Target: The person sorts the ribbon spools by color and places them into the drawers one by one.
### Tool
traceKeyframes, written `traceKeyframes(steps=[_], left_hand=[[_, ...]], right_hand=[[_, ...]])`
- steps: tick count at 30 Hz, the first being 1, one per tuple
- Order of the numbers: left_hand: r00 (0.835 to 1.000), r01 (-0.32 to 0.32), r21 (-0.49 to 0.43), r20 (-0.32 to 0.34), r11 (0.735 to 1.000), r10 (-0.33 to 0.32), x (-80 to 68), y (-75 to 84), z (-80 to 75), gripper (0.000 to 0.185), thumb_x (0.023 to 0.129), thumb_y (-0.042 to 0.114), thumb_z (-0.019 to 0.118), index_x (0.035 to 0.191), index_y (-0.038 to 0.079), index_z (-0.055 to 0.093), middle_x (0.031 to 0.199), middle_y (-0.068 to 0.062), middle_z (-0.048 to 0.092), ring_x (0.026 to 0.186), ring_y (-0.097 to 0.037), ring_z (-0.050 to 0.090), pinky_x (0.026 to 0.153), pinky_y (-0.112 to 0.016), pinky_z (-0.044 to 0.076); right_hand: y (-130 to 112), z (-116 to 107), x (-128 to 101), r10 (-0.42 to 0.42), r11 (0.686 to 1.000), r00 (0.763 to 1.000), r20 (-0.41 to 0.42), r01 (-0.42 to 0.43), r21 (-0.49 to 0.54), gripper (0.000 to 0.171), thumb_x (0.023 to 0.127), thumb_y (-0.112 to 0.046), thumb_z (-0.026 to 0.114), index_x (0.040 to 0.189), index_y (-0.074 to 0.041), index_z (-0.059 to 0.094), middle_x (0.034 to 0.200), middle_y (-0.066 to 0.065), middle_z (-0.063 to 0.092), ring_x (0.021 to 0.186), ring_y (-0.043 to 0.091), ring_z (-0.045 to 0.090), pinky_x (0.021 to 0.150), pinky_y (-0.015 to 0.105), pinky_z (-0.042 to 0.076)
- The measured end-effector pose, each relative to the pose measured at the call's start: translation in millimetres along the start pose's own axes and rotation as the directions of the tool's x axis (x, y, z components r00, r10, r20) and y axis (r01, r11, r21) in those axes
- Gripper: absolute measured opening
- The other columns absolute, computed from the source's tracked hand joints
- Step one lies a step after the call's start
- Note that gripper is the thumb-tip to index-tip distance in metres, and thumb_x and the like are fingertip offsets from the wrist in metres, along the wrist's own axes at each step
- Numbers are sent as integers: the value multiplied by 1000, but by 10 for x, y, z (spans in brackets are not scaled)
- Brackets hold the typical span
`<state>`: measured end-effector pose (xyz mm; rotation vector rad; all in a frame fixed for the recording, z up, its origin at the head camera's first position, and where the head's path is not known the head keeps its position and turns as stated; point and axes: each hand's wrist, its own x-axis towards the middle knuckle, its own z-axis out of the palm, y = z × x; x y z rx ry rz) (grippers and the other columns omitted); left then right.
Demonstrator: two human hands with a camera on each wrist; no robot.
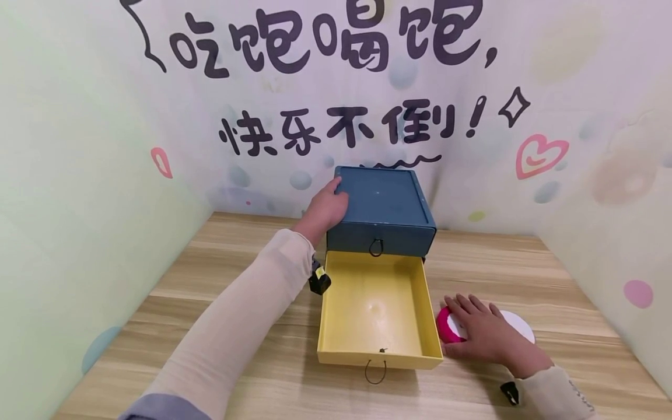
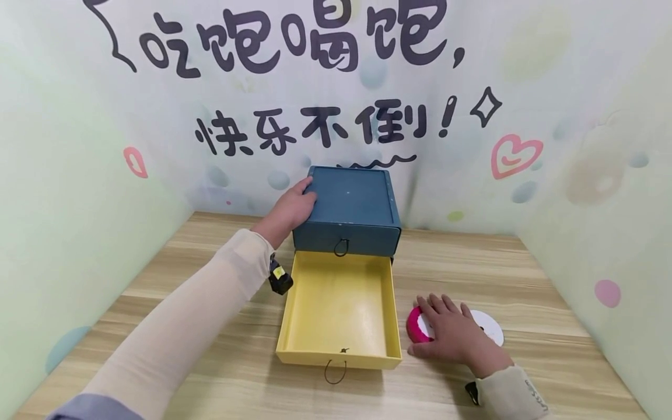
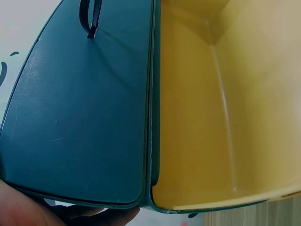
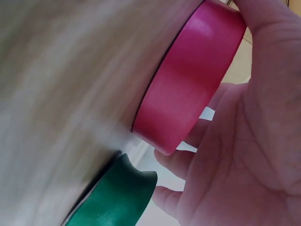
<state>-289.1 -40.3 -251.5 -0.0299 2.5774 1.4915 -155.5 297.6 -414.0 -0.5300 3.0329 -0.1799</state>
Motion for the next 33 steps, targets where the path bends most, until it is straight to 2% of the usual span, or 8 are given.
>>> traceKeyframes(steps=[6,13,23,33], left_hand=[[1000,-4,-2,-3,1000,4,-2,-5,2,55,107,36,34,160,32,19,164,2,19,149,-23,19,117,-46,23],[1000,-5,-3,-2,1000,5,14,-15,11,55,107,36,34,160,32,18,165,2,19,149,-23,19,117,-48,23],[1000,-12,-12,-5,1000,12,11,-15,12,55,107,35,34,160,31,19,164,1,20,149,-23,19,117,-47,23],[1000,-8,-7,-12,1000,8,8,-14,10,55,107,36,34,160,31,20,164,1,20,149,-23,20,117,-48,23]], right_hand=[[6,2,9,18,1000,1000,-6,-18,1,107,65,-74,74,143,-4,51,134,20,56,128,48,42,100,74,28],[9,3,-5,30,999,1000,-9,-30,-13,107,64,-75,74,142,-4,52,135,19,56,129,49,41,100,73,29],[38,-3,-23,24,1000,1000,-14,-24,-8,100,67,-68,75,141,-4,52,134,18,57,127,50,44,97,73,32],[74,-31,19,-76,996,989,-124,69,-54,82,65,-61,80,123,-5,64,118,9,64,118,36,54,97,69,35]])
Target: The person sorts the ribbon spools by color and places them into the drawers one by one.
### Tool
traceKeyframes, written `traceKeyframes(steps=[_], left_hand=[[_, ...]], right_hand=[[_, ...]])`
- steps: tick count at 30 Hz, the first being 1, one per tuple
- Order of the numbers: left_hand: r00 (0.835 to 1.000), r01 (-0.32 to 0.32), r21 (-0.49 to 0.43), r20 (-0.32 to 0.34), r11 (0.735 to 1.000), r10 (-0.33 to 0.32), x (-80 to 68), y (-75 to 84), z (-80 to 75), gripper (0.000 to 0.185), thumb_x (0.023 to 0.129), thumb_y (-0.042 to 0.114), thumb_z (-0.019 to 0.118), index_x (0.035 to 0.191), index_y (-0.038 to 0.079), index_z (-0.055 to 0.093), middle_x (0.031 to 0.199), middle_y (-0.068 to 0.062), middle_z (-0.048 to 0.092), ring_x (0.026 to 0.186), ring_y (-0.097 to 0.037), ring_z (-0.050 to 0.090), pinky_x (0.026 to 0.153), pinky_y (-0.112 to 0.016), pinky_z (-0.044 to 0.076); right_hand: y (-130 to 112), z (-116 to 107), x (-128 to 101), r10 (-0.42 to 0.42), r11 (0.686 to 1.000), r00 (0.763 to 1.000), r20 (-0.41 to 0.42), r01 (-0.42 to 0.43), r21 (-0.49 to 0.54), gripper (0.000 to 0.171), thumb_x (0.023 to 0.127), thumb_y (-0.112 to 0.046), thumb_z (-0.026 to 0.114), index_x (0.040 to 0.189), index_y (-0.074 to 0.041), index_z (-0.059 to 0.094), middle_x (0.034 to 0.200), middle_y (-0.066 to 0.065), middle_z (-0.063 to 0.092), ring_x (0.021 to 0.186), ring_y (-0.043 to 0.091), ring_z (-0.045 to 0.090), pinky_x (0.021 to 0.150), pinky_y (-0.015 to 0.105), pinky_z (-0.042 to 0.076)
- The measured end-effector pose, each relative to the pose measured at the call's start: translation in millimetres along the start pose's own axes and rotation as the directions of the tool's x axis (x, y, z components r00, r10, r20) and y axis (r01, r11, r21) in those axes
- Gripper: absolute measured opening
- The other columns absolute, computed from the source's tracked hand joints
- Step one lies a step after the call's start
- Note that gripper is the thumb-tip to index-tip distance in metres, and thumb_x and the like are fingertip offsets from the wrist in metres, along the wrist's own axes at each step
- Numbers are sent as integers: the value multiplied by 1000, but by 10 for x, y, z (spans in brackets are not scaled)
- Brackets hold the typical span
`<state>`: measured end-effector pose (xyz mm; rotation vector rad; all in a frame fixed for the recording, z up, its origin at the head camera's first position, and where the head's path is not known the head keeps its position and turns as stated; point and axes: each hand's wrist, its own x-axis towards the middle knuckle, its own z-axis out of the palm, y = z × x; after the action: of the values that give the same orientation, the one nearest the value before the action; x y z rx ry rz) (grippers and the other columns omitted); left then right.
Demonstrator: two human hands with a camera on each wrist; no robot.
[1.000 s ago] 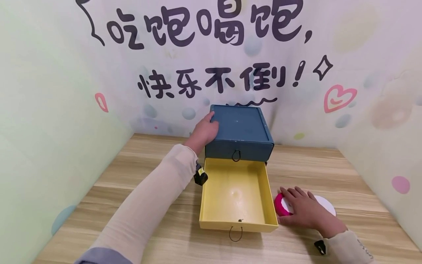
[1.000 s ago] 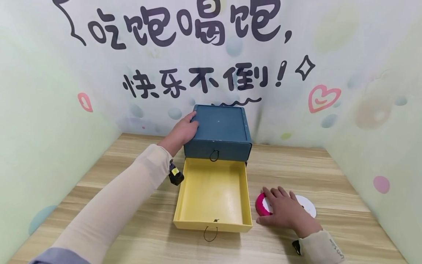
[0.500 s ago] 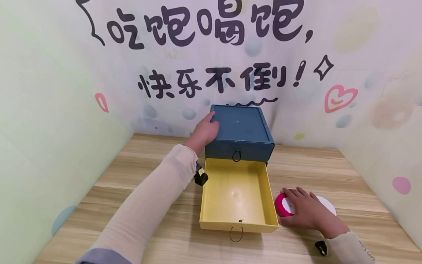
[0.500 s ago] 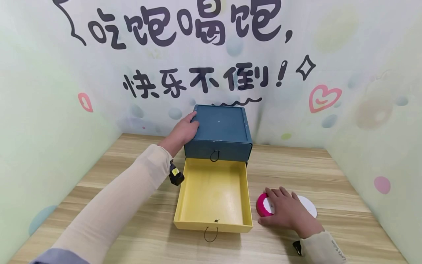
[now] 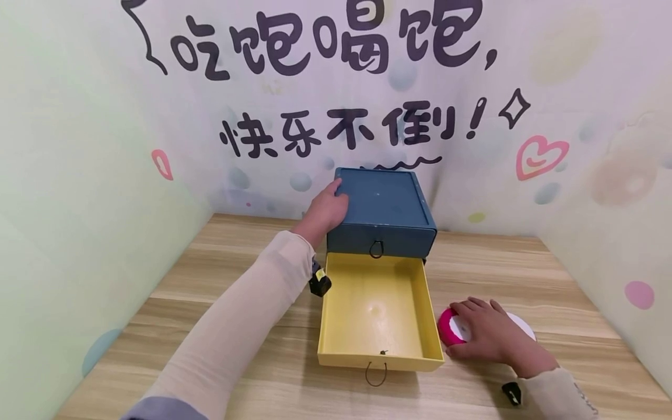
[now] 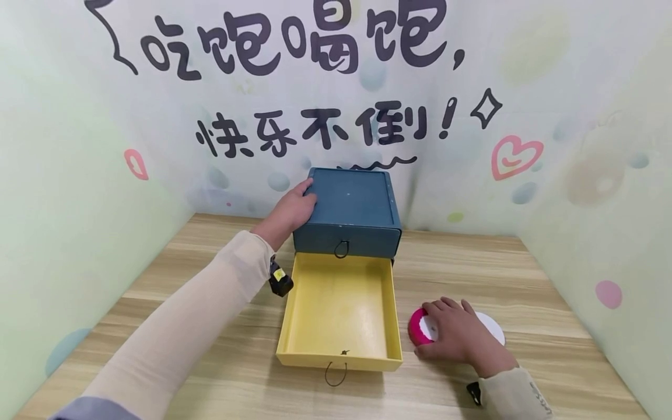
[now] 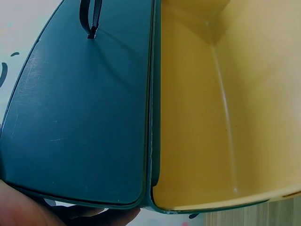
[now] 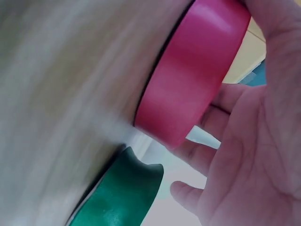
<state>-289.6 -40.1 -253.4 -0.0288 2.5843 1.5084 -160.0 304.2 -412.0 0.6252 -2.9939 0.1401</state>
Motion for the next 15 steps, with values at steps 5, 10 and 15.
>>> traceKeyframes(steps=[5,10,15], left_hand=[[1000,-8,-1,-4,1000,8,0,-4,8,55,107,35,34,160,31,20,164,1,20,149,-24,20,117,-48,23],[1000,-7,-4,0,1000,7,-1,-1,9,55,107,35,34,160,31,20,164,1,20,149,-23,20,117,-47,23],[1000,-8,-5,0,1000,8,-1,5,9,55,107,35,34,160,31,20,164,1,20,149,-23,20,117,-47,24]], right_hand=[[-3,-17,3,-21,1000,999,-25,21,-1,81,64,-61,81,121,-5,65,115,8,65,115,35,55,97,69,35],[11,-27,3,-29,999,998,-58,27,-28,80,63,-58,83,120,-5,65,113,8,65,114,34,55,98,68,35],[15,-63,9,-40,999,994,-102,37,-34,82,61,-58,85,120,-3,64,114,10,65,115,36,54,98,67,35]])
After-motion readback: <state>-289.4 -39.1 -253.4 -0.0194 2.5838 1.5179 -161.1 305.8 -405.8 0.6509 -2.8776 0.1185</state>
